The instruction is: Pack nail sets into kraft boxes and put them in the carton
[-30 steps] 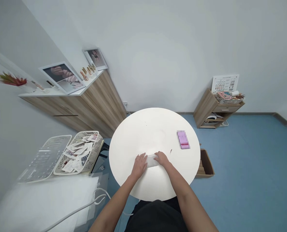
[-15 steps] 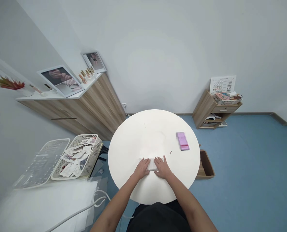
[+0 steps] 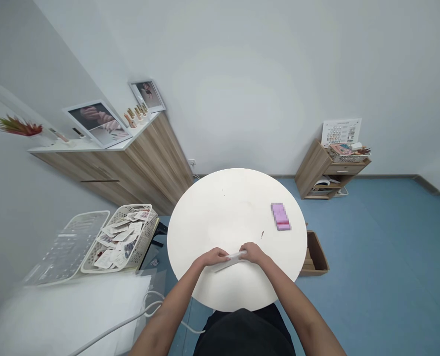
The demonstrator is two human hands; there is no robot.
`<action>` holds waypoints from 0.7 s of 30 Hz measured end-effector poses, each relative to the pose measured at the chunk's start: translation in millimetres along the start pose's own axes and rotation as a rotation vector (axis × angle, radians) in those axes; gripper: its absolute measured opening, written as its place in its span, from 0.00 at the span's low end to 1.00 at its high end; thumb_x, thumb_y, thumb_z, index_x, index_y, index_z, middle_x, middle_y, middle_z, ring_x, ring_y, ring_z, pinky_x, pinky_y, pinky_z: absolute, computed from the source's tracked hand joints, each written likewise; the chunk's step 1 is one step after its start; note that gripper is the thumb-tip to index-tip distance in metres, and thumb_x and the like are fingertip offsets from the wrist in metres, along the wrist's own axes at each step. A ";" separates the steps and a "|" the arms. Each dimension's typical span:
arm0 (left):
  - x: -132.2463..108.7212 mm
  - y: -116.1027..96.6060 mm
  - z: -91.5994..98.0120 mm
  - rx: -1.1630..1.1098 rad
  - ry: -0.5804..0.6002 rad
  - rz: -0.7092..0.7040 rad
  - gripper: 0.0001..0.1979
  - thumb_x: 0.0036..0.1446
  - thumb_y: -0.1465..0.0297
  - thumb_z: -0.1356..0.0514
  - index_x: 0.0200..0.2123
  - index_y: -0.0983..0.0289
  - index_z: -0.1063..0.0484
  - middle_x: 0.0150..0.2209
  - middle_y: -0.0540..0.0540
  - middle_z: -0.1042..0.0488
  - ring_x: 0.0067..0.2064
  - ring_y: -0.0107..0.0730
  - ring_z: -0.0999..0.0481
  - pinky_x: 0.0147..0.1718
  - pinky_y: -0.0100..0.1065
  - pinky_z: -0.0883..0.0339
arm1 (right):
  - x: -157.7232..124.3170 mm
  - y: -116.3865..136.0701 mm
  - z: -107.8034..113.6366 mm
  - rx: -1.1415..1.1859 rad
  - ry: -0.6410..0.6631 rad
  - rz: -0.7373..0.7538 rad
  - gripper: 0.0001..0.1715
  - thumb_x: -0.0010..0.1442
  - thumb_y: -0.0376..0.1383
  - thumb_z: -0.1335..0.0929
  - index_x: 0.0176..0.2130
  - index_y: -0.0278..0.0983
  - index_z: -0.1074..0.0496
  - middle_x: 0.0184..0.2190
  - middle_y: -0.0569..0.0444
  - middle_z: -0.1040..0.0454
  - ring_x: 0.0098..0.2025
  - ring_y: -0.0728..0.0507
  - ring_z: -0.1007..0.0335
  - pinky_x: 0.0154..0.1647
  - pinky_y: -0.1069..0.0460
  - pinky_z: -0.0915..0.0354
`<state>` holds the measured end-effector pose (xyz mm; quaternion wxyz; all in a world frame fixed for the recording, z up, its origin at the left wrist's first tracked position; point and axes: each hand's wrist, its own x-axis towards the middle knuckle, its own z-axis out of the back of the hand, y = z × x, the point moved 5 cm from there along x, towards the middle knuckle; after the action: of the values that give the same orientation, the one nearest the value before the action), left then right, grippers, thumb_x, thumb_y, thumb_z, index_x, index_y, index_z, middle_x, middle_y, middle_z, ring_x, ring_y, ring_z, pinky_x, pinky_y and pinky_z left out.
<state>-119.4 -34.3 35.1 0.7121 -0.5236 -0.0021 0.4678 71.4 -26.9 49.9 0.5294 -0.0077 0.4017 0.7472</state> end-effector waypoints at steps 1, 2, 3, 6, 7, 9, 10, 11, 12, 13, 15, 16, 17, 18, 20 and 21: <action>1.4 1.6 4.5 0.019 -0.040 0.013 0.18 0.57 0.56 0.45 0.37 0.60 0.20 0.34 0.49 0.20 0.37 0.36 0.23 0.34 0.30 0.34 | 5.7 1.0 1.7 -0.010 -0.032 -0.001 0.13 0.53 0.37 0.29 0.41 0.40 0.22 0.42 0.52 0.21 0.44 0.41 0.27 0.44 0.50 0.36; 2.8 3.3 8.7 0.044 -0.104 0.035 0.18 0.58 0.57 0.46 0.36 0.61 0.20 0.33 0.49 0.20 0.37 0.36 0.23 0.35 0.31 0.34 | 11.7 2.0 2.0 -0.019 -0.061 -0.001 0.14 0.54 0.37 0.30 0.42 0.40 0.22 0.43 0.52 0.21 0.46 0.41 0.27 0.46 0.50 0.37; 3.8 4.4 11.3 0.069 -0.165 0.059 0.18 0.59 0.58 0.47 0.37 0.61 0.21 0.34 0.50 0.20 0.38 0.36 0.23 0.36 0.32 0.33 | 17.6 2.6 1.1 -0.027 -0.087 -0.005 0.15 0.54 0.37 0.30 0.43 0.40 0.23 0.44 0.52 0.22 0.47 0.41 0.28 0.48 0.50 0.38; 5.2 2.8 9.1 0.125 -0.327 0.127 0.16 0.60 0.66 0.48 0.44 0.61 0.23 0.43 0.54 0.21 0.46 0.40 0.25 0.46 0.38 0.34 | 33.6 1.5 -5.0 -0.042 -0.138 -0.039 0.17 0.56 0.36 0.31 0.46 0.41 0.25 0.47 0.52 0.23 0.49 0.42 0.29 0.50 0.49 0.39; 4.8 0.7 5.7 0.152 -0.389 0.147 0.17 0.60 0.68 0.49 0.48 0.62 0.25 0.47 0.56 0.23 0.51 0.42 0.27 0.51 0.41 0.36 | 37.8 0.5 -7.3 -0.050 -0.147 -0.053 0.17 0.56 0.36 0.32 0.47 0.42 0.25 0.47 0.52 0.23 0.49 0.42 0.29 0.50 0.50 0.39; 2.9 -5.8 -6.3 0.240 -0.509 0.152 0.20 0.59 0.73 0.50 0.53 0.63 0.29 0.55 0.60 0.29 0.58 0.45 0.33 0.59 0.46 0.44 | 44.0 -1.2 -11.2 -0.063 -0.154 -0.071 0.17 0.57 0.35 0.32 0.47 0.41 0.26 0.47 0.52 0.23 0.50 0.42 0.30 0.50 0.50 0.39; 0.8 -11.1 -13.4 0.342 -0.597 0.118 0.22 0.58 0.75 0.50 0.55 0.63 0.31 0.58 0.60 0.32 0.59 0.45 0.35 0.61 0.48 0.46 | 45.9 -1.6 -12.8 -0.067 -0.156 -0.076 0.17 0.57 0.35 0.32 0.47 0.40 0.26 0.47 0.51 0.23 0.50 0.42 0.30 0.50 0.50 0.39; -0.4 -15.9 -23.9 0.445 -0.634 0.070 0.23 0.57 0.76 0.49 0.56 0.64 0.32 0.59 0.61 0.33 0.60 0.46 0.35 0.61 0.49 0.47 | 47.0 -1.8 -14.2 -0.069 -0.156 -0.079 0.17 0.57 0.34 0.33 0.47 0.39 0.26 0.47 0.51 0.23 0.50 0.42 0.30 0.51 0.50 0.40; -1.3 -18.8 -36.0 0.523 -0.648 0.026 0.23 0.57 0.77 0.50 0.56 0.64 0.32 0.59 0.61 0.33 0.60 0.45 0.35 0.62 0.50 0.48 | 47.3 -1.8 -15.5 -0.070 -0.158 -0.080 0.17 0.58 0.34 0.33 0.48 0.39 0.27 0.47 0.50 0.24 0.50 0.42 0.31 0.51 0.50 0.40; -2.3 -19.7 -48.4 0.582 -0.643 -0.013 0.23 0.57 0.77 0.50 0.56 0.63 0.33 0.59 0.61 0.33 0.60 0.45 0.35 0.63 0.51 0.49 | 46.7 -1.6 -16.6 -0.075 -0.168 -0.078 0.17 0.58 0.34 0.34 0.48 0.39 0.27 0.48 0.50 0.24 0.51 0.41 0.31 0.52 0.49 0.40; -4.8 -16.7 -70.3 0.644 -0.621 -0.054 0.25 0.58 0.75 0.50 0.59 0.62 0.36 0.60 0.61 0.34 0.62 0.46 0.37 0.64 0.54 0.51 | 42.3 -2.0 -18.0 -0.101 -0.230 -0.076 0.19 0.59 0.35 0.34 0.51 0.39 0.29 0.50 0.49 0.26 0.52 0.40 0.34 0.53 0.49 0.40; -6.3 -14.1 -78.7 0.657 -0.612 -0.064 0.27 0.58 0.74 0.49 0.62 0.61 0.39 0.62 0.61 0.35 0.63 0.46 0.38 0.64 0.56 0.53 | 38.3 -3.6 -18.6 -0.117 -0.281 -0.085 0.21 0.59 0.36 0.34 0.53 0.39 0.31 0.51 0.48 0.28 0.54 0.39 0.35 0.53 0.48 0.40; -7.8 -11.5 -85.4 0.665 -0.605 -0.070 0.29 0.59 0.72 0.49 0.64 0.61 0.43 0.64 0.61 0.38 0.65 0.47 0.40 0.64 0.58 0.55 | 33.2 -6.8 -19.4 -0.130 -0.342 -0.109 0.23 0.60 0.37 0.34 0.55 0.38 0.33 0.53 0.46 0.30 0.55 0.38 0.37 0.54 0.48 0.40; -9.2 -9.3 -90.4 0.670 -0.600 -0.075 0.31 0.59 0.71 0.49 0.66 0.60 0.47 0.66 0.60 0.41 0.66 0.48 0.43 0.64 0.61 0.57 | 27.1 -12.1 -20.9 -0.133 -0.404 -0.156 0.26 0.60 0.39 0.35 0.57 0.37 0.35 0.55 0.44 0.32 0.56 0.36 0.38 0.55 0.47 0.41; -10.6 -6.7 -96.6 0.682 -0.590 -0.084 0.34 0.59 0.69 0.49 0.68 0.59 0.53 0.68 0.60 0.46 0.68 0.49 0.47 0.64 0.63 0.61 | 13.0 -28.1 -27.3 -0.101 -0.496 -0.302 0.30 0.62 0.42 0.36 0.60 0.34 0.40 0.57 0.40 0.35 0.59 0.33 0.41 0.57 0.44 0.41; -10.7 -6.1 -98.2 0.689 -0.586 -0.084 0.35 0.59 0.69 0.49 0.69 0.59 0.54 0.69 0.61 0.48 0.69 0.50 0.49 0.64 0.63 0.61 | 5.9 -37.2 -32.3 -0.072 -0.519 -0.380 0.32 0.62 0.43 0.37 0.61 0.33 0.42 0.57 0.38 0.36 0.59 0.32 0.41 0.57 0.43 0.42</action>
<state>-73.0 -114.5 0.5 0.8324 -0.1010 -0.0691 0.5404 85.1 -37.5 3.4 0.7436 0.0892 0.2180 0.6257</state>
